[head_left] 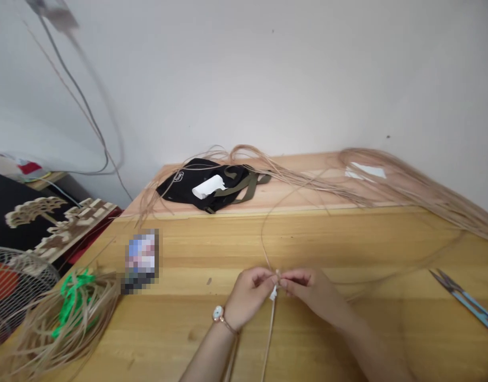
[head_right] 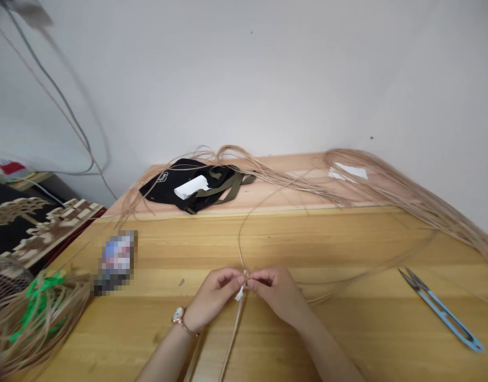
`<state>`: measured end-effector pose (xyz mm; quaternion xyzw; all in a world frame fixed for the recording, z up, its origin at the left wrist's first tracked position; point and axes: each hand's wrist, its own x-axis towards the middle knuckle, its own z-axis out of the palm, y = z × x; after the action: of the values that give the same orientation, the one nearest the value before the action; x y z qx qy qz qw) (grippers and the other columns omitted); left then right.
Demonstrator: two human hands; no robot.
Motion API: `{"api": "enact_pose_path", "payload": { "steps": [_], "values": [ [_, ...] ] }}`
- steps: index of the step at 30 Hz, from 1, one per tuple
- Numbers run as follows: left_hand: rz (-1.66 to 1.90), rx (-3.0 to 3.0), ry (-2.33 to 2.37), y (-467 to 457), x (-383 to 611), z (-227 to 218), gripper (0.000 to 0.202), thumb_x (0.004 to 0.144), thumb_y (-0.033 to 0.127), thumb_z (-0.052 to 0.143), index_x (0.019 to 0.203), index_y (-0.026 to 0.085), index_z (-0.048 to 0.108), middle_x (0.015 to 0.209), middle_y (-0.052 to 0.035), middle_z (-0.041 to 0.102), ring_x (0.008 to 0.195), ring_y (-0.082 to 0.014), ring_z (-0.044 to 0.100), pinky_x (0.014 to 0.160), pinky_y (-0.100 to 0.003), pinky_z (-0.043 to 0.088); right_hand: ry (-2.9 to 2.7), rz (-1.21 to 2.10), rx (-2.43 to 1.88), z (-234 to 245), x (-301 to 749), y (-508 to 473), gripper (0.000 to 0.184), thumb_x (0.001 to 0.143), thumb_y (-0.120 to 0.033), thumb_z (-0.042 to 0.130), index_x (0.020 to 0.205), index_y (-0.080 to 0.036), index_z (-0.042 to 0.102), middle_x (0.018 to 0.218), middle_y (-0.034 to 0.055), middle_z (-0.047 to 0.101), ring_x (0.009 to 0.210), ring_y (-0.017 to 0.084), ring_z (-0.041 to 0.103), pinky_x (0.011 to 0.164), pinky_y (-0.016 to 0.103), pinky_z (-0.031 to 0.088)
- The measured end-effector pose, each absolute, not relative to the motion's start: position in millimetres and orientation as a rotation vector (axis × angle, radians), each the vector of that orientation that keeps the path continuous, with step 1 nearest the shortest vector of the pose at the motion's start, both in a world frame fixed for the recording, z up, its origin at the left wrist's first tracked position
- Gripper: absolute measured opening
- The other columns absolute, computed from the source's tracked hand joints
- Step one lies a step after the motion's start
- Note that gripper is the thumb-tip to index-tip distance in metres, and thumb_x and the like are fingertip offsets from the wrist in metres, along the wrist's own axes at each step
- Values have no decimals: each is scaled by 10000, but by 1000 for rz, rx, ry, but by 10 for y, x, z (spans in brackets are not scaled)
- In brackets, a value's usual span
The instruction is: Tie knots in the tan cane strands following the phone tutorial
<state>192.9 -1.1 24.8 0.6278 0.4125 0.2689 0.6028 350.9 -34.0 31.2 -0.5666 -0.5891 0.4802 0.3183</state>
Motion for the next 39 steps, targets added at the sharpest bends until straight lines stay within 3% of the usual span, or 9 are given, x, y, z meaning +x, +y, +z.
{"api": "enact_pose_path", "payload": {
  "steps": [6,21,39],
  "values": [
    [659,1225,968,-15,1933,235,245,609,239,667,793,106,577,700,-55,642,655,-125,582,631,-226,441,-1581,1232,-1489,347,3493,-345,221,757,-273,484,626,-158,622,541,-16,514,555,112,464,516,203,330],
    [624,1538,979,-50,1910,203,137,675,140,550,805,133,593,789,-59,653,736,-141,604,698,-239,474,-1461,1379,-1430,227,3513,-351,205,747,-284,524,739,-138,667,616,12,594,542,99,496,532,202,391],
    [597,1310,934,-31,1928,233,139,630,146,576,761,125,535,672,-10,572,617,-87,525,565,-184,392,-1463,1423,-1398,251,3516,-348,209,744,-309,535,724,-150,669,613,3,577,543,95,487,519,197,390]
  ]
}}
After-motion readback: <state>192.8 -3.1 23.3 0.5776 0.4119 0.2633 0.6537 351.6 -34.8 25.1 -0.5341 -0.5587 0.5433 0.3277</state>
